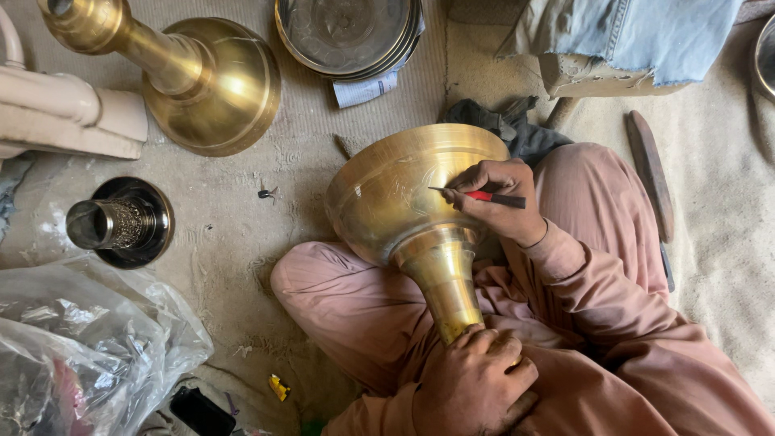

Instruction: The person sits on the floor and uses a small red-handled engraving tool to carve a design into the surface of a brass lamp base. They hold the lamp steady with one hand while carefully guiding the tool with the other.

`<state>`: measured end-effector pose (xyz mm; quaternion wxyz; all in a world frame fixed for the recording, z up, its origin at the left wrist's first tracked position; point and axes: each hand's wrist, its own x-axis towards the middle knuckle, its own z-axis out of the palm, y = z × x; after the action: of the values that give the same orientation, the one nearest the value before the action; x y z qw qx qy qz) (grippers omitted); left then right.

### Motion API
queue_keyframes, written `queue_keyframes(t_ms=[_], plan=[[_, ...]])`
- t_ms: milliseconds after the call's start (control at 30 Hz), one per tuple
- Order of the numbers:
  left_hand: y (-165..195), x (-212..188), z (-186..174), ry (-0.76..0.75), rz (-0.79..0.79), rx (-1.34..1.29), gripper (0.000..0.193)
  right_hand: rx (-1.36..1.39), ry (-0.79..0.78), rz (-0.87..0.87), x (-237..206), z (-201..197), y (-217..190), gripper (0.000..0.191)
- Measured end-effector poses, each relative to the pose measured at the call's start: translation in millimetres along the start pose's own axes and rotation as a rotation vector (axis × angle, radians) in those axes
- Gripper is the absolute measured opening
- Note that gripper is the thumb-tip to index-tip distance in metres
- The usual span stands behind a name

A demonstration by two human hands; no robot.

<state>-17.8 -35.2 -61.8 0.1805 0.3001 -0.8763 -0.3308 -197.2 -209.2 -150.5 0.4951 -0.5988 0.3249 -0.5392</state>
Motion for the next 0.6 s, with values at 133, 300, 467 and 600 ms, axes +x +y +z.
queue_keyframes(t_ms=[133,300,467,600], plan=[[0.4,1.6,-3.5,0.007,0.006,-0.015,0.027,0.034,-0.023,-0.036,2.6,-1.5,-1.0,0.013],[0.6,1.4,-3.5,0.011,0.009,0.046,0.021,-0.023,-0.072,-0.068,3.6,-0.1,-4.2,0.013],[1.4,1.0,-3.2,0.012,0.002,0.030,0.022,-0.077,-0.118,-0.131,6.4,2.2,-8.2,0.019],[1.2,-1.4,-3.7,-0.047,-0.021,0.022,0.023,-0.029,-0.087,-0.123,7.2,4.3,-8.3,0.017]])
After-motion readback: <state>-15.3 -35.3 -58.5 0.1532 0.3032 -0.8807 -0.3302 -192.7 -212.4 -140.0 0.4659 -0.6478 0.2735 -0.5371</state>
